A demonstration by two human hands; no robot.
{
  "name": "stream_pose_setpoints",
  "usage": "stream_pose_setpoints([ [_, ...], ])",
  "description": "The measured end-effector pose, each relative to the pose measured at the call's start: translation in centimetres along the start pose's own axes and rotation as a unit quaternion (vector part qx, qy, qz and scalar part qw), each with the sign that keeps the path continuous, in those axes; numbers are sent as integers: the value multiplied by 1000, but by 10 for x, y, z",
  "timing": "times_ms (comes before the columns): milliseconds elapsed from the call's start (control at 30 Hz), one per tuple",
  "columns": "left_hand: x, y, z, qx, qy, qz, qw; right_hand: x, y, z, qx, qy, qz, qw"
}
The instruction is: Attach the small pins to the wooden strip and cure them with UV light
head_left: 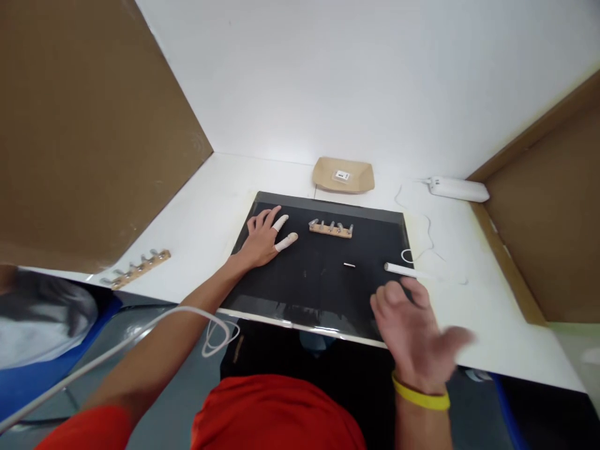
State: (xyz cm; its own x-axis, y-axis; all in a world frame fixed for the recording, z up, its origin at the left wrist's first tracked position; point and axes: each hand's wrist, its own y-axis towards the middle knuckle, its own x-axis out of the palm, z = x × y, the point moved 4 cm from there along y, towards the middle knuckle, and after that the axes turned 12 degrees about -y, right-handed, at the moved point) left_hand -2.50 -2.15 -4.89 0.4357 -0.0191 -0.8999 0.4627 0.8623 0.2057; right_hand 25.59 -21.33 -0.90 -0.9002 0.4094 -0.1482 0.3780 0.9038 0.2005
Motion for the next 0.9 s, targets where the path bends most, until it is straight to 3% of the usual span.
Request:
stream_pose_setpoints([
  [100, -1, 0, 2, 0, -2, -19, 1000, -8, -1, -26, -32, 117, -71, 990],
  [200, -3, 0, 4, -8, -9, -41, 999, -3, 3, -51, -112, 118, -137, 977],
  [333, -5, 0, 4, -11, -22, -50, 998, -8, 18, -62, -171, 145, -85, 971],
  [400, -5, -1, 4, -8, -23, -48, 999, -11, 26, -56, -155, 152, -81, 973],
  [500, -5, -2, 4, 1, -16, -42, 999, -14, 34, -47, -196, 21, -76, 977],
  [633, -5, -3, 5, 13, 0, -44, 999, -14, 44, -35, -192, 66, -19, 979],
  [700, -5, -4, 6, 16, 5, -47, 999, -11, 47, -30, -200, -35, -22, 979],
  [767, -5, -4, 6, 18, 9, -44, 999, -12, 51, -25, -220, -193, -42, 955],
  [900, -3, -5, 4, 25, 13, -28, 999, -41, 64, 0, -181, -368, -73, 909],
])
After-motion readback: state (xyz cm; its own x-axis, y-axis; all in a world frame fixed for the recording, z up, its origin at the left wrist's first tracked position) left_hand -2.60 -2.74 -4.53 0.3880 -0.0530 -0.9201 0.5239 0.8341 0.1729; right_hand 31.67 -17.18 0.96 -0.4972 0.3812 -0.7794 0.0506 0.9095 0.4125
